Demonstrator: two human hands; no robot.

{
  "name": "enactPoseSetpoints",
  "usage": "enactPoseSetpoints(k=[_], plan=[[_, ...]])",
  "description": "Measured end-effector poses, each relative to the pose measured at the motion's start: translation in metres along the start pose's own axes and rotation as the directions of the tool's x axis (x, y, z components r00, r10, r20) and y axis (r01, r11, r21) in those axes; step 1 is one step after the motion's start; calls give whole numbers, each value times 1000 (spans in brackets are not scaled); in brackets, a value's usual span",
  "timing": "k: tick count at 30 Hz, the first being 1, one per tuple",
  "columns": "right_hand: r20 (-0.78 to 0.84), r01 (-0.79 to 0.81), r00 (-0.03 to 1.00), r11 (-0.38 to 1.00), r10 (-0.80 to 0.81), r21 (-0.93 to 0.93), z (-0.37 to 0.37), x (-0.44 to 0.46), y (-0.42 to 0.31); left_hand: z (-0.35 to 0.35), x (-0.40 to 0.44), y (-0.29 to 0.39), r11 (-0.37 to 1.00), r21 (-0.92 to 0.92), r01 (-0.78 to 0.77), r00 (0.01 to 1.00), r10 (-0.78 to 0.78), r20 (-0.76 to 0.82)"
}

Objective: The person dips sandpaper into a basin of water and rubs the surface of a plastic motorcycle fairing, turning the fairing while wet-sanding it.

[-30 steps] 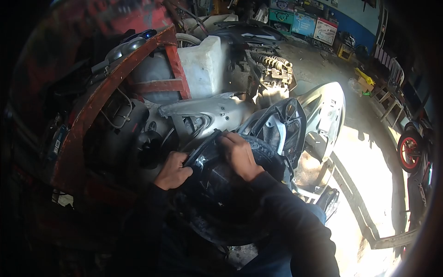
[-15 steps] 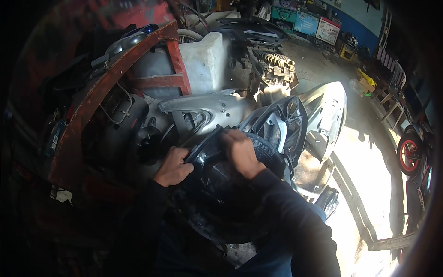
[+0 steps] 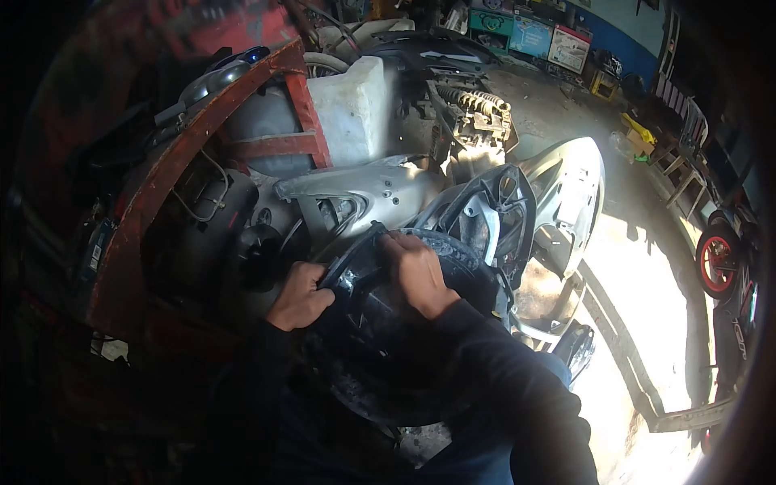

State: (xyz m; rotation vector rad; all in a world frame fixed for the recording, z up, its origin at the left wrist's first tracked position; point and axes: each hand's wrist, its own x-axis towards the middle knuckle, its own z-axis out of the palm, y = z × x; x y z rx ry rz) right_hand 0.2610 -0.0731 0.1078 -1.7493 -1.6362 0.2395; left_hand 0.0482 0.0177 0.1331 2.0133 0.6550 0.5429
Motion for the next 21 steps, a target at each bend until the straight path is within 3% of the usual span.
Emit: enactPoseSetpoints(k=[1,2,3,4,5,7,8,9,11,15,19,21], plan=[[-5,0,1000,1000,0,3,6,-5,-6,1,0,-4,999,31,-18,1000,18,-2],[-131,249,957,964,-260,-92,18,-18,-16,1,1,-5,998,60,-36,999,36,-2],[-220,465,833,859,-507,-217,27,-31,-23,0,2,-4,998,60,-36,999,36,0],[-179,480,825,831,-537,-281,33,-36,-23,-1,3,-3,998,31,-47,999,47,-16],[-180,475,827,833,-533,-283,34,-33,-15,0,2,-3,998,5,-55,998,56,-25],[-239,142,958,987,-155,-72,25,-20,-2,1,1,0,999,22,-41,999,41,-20],[-224,64,972,997,-71,-39,23,-20,-4,3,2,2,999,37,-25,999,26,-19],[-227,62,971,997,-70,-44,25,-26,-13,3,3,1,999,35,-30,999,31,-16],[-248,372,876,907,-413,-197,35,-45,-30,2,3,-3,995,90,-36,999,36,1],[-268,37,963,999,-29,25,29,-27,1,-1,0,2,999,16,-34,998,34,-43],[-289,-31,953,976,94,215,29,-29,22,-3,-1,-14,999,17,-40,998,40,-38],[-276,-26,958,982,79,189,23,-32,17,-3,-2,-18,999,1,-32,999,32,-40]])
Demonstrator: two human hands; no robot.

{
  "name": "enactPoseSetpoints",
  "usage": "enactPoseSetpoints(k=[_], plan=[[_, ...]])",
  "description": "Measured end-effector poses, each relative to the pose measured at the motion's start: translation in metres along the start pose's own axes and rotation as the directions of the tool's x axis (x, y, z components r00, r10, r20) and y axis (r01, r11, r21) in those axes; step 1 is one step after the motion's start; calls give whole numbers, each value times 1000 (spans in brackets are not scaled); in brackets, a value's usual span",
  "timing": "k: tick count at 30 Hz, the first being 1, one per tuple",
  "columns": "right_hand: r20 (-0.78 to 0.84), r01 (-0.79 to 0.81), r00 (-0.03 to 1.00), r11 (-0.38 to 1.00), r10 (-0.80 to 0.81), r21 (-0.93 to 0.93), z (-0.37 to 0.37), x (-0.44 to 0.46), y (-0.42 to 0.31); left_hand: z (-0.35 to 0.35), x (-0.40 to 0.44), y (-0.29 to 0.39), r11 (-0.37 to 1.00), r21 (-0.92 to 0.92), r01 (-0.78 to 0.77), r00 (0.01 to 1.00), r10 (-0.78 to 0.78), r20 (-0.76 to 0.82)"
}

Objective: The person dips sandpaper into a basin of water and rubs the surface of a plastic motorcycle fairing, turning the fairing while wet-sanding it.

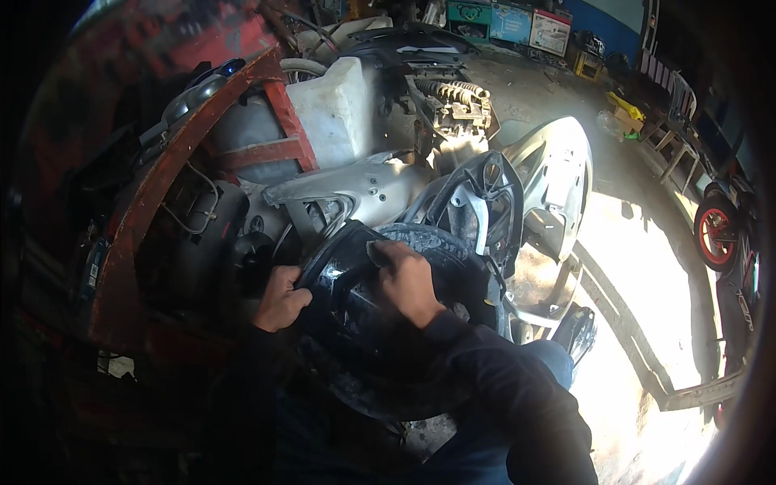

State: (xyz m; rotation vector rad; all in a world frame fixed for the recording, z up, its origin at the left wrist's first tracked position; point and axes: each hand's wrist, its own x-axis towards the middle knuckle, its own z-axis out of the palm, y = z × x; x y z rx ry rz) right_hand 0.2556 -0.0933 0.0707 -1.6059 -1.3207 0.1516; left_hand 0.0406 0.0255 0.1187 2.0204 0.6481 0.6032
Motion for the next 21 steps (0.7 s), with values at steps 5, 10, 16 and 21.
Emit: enactPoseSetpoints(k=[5,10,16,21], plan=[[27,131,991,979,-128,-156,9,-5,10,2,-2,5,1000,-24,-15,1000,15,-27],[117,344,939,849,-325,-401,31,-23,-6,5,-2,17,1000,-14,-8,1000,8,-24],[173,-65,975,929,137,-365,7,3,-7,11,-5,24,1000,-16,0,999,0,-33],[110,315,949,862,-296,-397,20,-21,-27,12,-3,20,1000,5,-28,998,28,-49]])
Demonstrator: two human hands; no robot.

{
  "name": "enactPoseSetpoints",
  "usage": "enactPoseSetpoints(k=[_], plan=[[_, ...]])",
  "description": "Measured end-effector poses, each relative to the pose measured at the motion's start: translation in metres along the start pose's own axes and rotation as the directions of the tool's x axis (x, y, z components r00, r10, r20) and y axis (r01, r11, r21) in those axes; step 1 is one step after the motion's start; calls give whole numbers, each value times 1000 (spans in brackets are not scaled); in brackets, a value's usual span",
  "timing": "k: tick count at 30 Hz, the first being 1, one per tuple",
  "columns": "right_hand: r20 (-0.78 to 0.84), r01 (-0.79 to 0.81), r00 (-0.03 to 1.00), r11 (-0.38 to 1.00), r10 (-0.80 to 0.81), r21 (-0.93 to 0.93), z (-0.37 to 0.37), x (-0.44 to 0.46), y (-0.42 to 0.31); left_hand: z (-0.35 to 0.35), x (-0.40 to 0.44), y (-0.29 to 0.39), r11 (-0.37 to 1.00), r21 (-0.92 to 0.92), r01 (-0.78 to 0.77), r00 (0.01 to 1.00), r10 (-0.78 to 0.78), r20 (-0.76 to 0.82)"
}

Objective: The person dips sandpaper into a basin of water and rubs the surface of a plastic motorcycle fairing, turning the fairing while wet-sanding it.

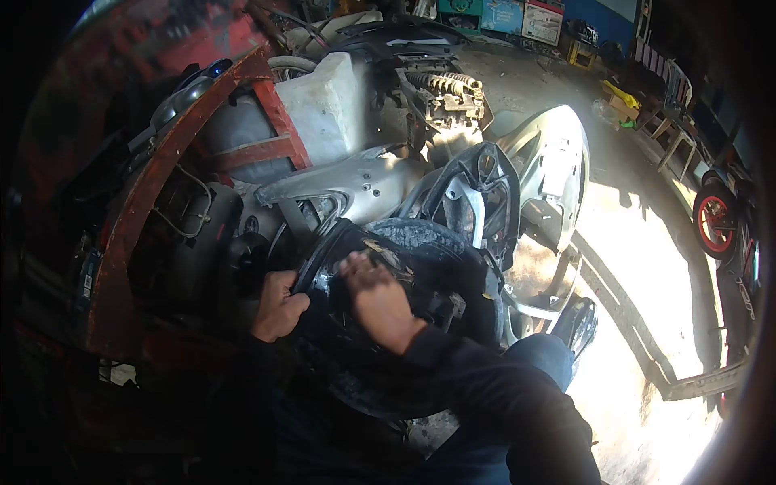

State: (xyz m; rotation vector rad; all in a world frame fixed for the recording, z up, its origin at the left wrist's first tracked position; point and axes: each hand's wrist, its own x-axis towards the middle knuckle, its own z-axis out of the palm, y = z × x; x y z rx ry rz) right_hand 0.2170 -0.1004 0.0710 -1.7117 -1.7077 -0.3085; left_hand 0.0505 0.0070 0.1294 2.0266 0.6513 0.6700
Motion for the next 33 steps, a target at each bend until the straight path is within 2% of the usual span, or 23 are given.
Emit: enactPoseSetpoints(k=[2,3,5,7,9,10,11,12,13,15,16,17,19,20,21,23,24,25,27,29,31,32,33], plan=[[50,-213,977,967,208,140,-9,20,23,1,-2,0,999,-18,27,1000,-27,-1],[326,-437,863,894,386,99,-16,28,26,1,-2,2,1000,-17,20,1000,-20,-3],[-51,-96,994,995,96,1,14,8,10,0,0,3,1000,-17,24,1000,-24,16],[-69,69,995,998,-68,5,0,1,-17,0,-2,-12,1000,-5,28,1000,-28,12],[-53,-195,978,976,201,99,20,5,20,1,-4,-13,1000,11,27,1000,-27,12],[299,-439,863,898,407,46,-1,22,33,2,-4,-8,999,-8,38,999,-38,14],[350,-540,798,840,491,51,-2,26,34,2,-2,-4,999,-24,44,999,-44,16],[20,-299,954,953,298,42,10,22,28,0,2,-4,999,-18,32,999,-32,18],[-289,-61,956,997,44,-51,24,10,16,0,2,-5,999,-33,36,999,-35,17],[-242,8,970,1000,-13,-23,4,11,-2,1,-2,-8,997,-53,52,999,-51,17],[94,-299,951,953,294,48,-10,20,8,1,-3,-8,996,-70,57,998,-56,19],[422,-582,739,813,525,9,-21,26,21,1,-4,-8,995,-86,59,998,-57,22],[531,-640,661,768,530,31,-8,24,39,-1,-2,-15,998,-53,35,999,-34,21],[154,-339,932,940,327,52,5,15,21,1,0,-18,999,-25,25,999,-25,24],[-219,-24,976,998,10,-61,14,8,6,2,-1,-14,999,-29,32,999,-31,32],[-319,23,947,999,-29,-24,12,10,13,1,-2,1,994,-71,79,997,-77,28],[-28,-287,957,957,288,49,8,12,37,1,-4,-1,995,-66,80,997,-78,28],[271,-570,794,822,544,22,3,16,49,2,-4,-3,997,-49,65,997,-63,31],[205,-500,846,866,492,-13,16,15,35,1,6,-3,999,-31,28,999,-27,31],[-76,-74,994,997,76,36,4,6,-3,0,0,3,994,-72,80,996,-77,45],[-40,-187,981,979,191,83,17,-1,20,0,-2,-6,997,-29,65,997,-63,45],[268,-404,888,913,374,66,8,12,47,1,-2,-8,996,-53,73,997,-71,43],[540,-583,678,813,498,-18,3,27,66,2,-2,-8,994,-74,78,996,-75,39]])
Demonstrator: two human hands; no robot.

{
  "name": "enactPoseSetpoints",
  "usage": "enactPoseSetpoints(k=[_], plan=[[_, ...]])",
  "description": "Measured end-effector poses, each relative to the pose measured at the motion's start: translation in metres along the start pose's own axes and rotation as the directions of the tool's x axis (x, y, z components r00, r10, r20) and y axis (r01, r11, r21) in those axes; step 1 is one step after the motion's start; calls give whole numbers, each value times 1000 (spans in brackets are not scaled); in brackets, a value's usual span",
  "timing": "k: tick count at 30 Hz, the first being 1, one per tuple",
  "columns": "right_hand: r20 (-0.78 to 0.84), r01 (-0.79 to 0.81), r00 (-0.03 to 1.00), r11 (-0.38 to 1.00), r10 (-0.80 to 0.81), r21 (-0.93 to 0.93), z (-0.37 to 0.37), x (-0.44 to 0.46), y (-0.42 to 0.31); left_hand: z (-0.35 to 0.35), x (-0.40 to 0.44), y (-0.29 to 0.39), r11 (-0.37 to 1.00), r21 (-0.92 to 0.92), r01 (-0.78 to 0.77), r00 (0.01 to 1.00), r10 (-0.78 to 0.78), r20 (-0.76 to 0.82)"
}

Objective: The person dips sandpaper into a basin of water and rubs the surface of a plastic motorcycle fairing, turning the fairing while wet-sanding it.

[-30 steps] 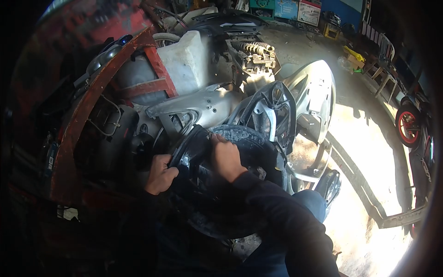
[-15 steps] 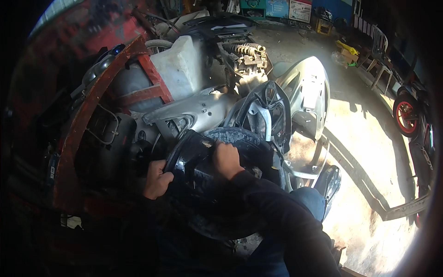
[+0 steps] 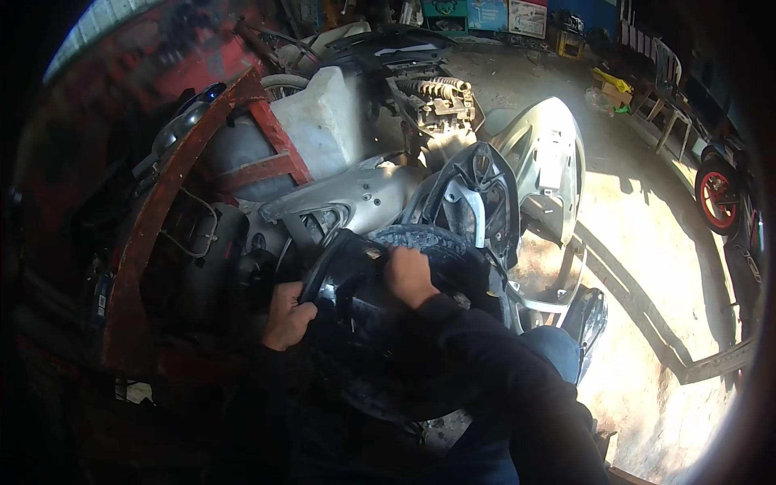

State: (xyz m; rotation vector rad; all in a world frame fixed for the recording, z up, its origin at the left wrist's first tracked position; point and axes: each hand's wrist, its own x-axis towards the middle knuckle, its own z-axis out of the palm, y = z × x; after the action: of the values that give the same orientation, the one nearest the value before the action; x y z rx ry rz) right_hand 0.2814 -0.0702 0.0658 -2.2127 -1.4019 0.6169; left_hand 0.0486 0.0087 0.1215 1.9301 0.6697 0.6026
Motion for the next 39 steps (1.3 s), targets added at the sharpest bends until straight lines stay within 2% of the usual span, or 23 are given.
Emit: enactPoseSetpoints(k=[2,3,4,5,6,8,9,10,12,13,16,18,21,24,25,26,28,30,32,34,36,38,39], plan=[[-240,137,959,987,-152,-78,5,-27,-39,-1,5,4,999,36,-17,1000,18,-6],[-344,360,841,907,-418,-220,24,-39,-48,-2,6,-1,998,66,-16,1000,16,4],[-401,528,646,760,-649,-379,39,-53,-53,-3,6,-3,995,95,-18,1000,16,16],[-374,538,644,742,-668,-400,41,-59,-49,-1,4,-1,997,69,-35,999,34,5],[-377,539,643,744,-666,-395,37,-50,-43,-2,4,0,997,74,-32,999,32,6],[-385,376,845,924,-370,-65,15,-26,-37,0,5,0,1000,23,-15,1000,15,-8],[-417,340,821,921,-390,-192,23,-22,-37,0,7,0,1000,16,-22,1000,22,-13],[-437,383,717,831,-543,-404,42,-30,-40,-2,8,0,998,63,-30,999,31,-8],[-248,491,685,685,-686,-538,50,-72,-60,-2,7,0,993,113,-26,1000,25,6],[-291,530,633,676,-717,-512,55,-64,-50,-2,9,0,993,115,-24,1000,26,-15],[-337,353,832,889,-441,-293,21,-16,-41,3,5,14,994,103,-27,999,30,-28],[-325,399,711,738,-624,-544,36,-45,-54,2,10,16,994,94,-53,998,55,-17],[-301,559,554,615,-776,-556,49,-60,-51,2,11,5,993,94,-71,997,74,-32],[-390,385,719,797,-575,-466,25,-29,-51,2,9,10,995,82,-54,998,56,-17],[-322,372,726,740,-608,-560,32,-41,-57,2,10,5,991,117,-65,997,68,-27],[-253,405,699,662,-669,-631,39,-62,-66,3,11,2,985,153,-75,996,80,-29],[-263,499,634,644,-727,-580,52,-70,-62,3,12,1,986,142,-86,995,92,-35],[-351,363,745,786,-568,-500,29,-38,-59,6,9,4,988,132,-85,995,92,-43],[-420,360,729,824,-542,-438,24,-29,-62,9,12,18,988,135,-76,996,80,-27],[-261,344,719,656,-644,-672,41,-71,-79,8,9,14,985,153,-80,996,85,-25],[-182,438,688,602,-702,-668,37,-78,-79,6,12,9,982,165,-89,995,95,-26],[-364,440,627,699,-689,-564,20,-46,-65,5,13,4,994,89,-69,998,69,10],[-378,436,649,729,-661,-528,15,-36,-60,7,14,14,996,77,-37,999,36,22]])
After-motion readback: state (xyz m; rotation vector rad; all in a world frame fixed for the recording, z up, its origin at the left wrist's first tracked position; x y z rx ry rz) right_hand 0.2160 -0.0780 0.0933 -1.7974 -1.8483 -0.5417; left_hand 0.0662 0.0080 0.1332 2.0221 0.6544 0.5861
